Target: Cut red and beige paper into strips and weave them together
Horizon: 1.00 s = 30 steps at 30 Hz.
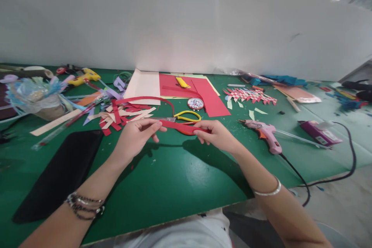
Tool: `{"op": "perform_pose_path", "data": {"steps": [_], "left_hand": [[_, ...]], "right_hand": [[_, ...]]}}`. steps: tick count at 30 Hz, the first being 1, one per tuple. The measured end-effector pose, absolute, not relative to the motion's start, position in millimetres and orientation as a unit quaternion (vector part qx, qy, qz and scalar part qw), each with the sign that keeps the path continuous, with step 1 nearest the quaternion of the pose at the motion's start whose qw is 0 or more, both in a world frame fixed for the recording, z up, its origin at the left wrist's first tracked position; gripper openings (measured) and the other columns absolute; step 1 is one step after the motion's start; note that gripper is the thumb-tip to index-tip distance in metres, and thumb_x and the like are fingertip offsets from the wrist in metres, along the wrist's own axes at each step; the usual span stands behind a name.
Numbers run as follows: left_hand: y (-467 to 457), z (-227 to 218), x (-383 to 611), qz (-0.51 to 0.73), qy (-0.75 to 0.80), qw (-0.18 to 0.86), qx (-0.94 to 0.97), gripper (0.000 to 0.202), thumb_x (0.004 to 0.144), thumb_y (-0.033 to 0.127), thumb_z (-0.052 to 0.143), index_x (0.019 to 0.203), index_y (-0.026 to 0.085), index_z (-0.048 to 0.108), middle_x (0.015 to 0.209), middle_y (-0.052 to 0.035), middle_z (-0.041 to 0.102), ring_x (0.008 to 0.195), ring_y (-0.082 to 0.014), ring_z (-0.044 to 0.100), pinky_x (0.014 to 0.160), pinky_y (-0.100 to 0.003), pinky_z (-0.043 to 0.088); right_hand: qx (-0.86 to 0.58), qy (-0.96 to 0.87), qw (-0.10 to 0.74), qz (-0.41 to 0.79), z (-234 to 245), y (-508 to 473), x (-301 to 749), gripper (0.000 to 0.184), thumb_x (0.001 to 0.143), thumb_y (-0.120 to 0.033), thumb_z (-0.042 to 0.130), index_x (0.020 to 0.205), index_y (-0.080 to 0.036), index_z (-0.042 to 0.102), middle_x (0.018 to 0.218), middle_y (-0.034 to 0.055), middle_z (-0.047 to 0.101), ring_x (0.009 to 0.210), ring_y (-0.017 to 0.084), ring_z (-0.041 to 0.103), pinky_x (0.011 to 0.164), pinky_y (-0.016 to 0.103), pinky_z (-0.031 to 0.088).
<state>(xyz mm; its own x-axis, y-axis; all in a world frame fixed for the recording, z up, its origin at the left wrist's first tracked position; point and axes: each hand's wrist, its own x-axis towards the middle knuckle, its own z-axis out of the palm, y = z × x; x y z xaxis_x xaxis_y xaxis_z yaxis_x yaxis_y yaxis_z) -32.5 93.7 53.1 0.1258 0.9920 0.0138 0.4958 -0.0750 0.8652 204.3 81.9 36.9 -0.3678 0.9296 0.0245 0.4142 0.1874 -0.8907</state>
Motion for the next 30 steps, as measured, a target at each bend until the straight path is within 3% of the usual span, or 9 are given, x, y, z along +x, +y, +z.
{"op": "perform_pose_path", "data": {"steps": [5,12,19,26,30], "left_hand": [[96,56,-33,0.366,0.580,0.371,0.626,0.028,0.075,0.043,0.054,0.074,0.018,0.067,0.045,0.0023,0.055,0.047,-0.0117,0.051,0.046,-0.022,0.036],[102,48,-37,0.390,0.577,0.387,0.604,0.028,0.074,0.044,0.056,0.076,0.018,0.067,0.049,0.0012,0.058,0.049,-0.0120,0.053,0.048,-0.023,0.040],[105,43,-39,0.425,0.567,0.382,0.593,0.026,0.074,0.042,0.055,0.078,0.018,0.065,0.075,-0.0029,0.068,0.047,-0.0085,0.048,0.046,-0.022,0.038],[105,49,-39,0.417,0.573,0.366,0.603,0.026,0.075,0.041,0.054,0.077,0.018,0.065,0.045,0.0027,0.053,0.049,-0.0117,0.049,0.046,-0.022,0.035],[104,49,-38,0.420,0.572,0.364,0.603,0.026,0.075,0.041,0.053,0.078,0.019,0.065,0.044,0.0026,0.052,0.049,-0.0117,0.048,0.047,-0.021,0.036]], "right_hand": [[-0.456,-0.640,0.349,0.510,37,86,212,0.022,0.078,-0.036,0.054,0.078,-0.014,0.057,0.056,-0.0014,0.059,0.045,0.007,0.053,0.047,0.020,0.043],[-0.479,-0.567,0.426,0.518,38,92,216,0.024,0.072,-0.038,0.062,0.071,-0.014,0.059,0.063,0.0020,0.067,0.054,0.011,0.062,0.061,0.025,0.049],[-0.477,-0.521,0.447,0.549,32,95,221,0.026,0.069,-0.037,0.066,0.077,-0.013,0.061,0.072,0.0049,0.070,0.062,0.013,0.065,0.071,0.029,0.050],[-0.482,-0.510,0.466,0.539,33,94,218,0.026,0.068,-0.037,0.067,0.074,-0.013,0.061,0.071,0.0052,0.069,0.061,0.013,0.065,0.069,0.029,0.051],[-0.492,-0.543,0.476,0.486,33,95,216,0.023,0.072,-0.036,0.063,0.072,-0.013,0.060,0.066,0.0037,0.068,0.056,0.012,0.064,0.063,0.026,0.050]]}}
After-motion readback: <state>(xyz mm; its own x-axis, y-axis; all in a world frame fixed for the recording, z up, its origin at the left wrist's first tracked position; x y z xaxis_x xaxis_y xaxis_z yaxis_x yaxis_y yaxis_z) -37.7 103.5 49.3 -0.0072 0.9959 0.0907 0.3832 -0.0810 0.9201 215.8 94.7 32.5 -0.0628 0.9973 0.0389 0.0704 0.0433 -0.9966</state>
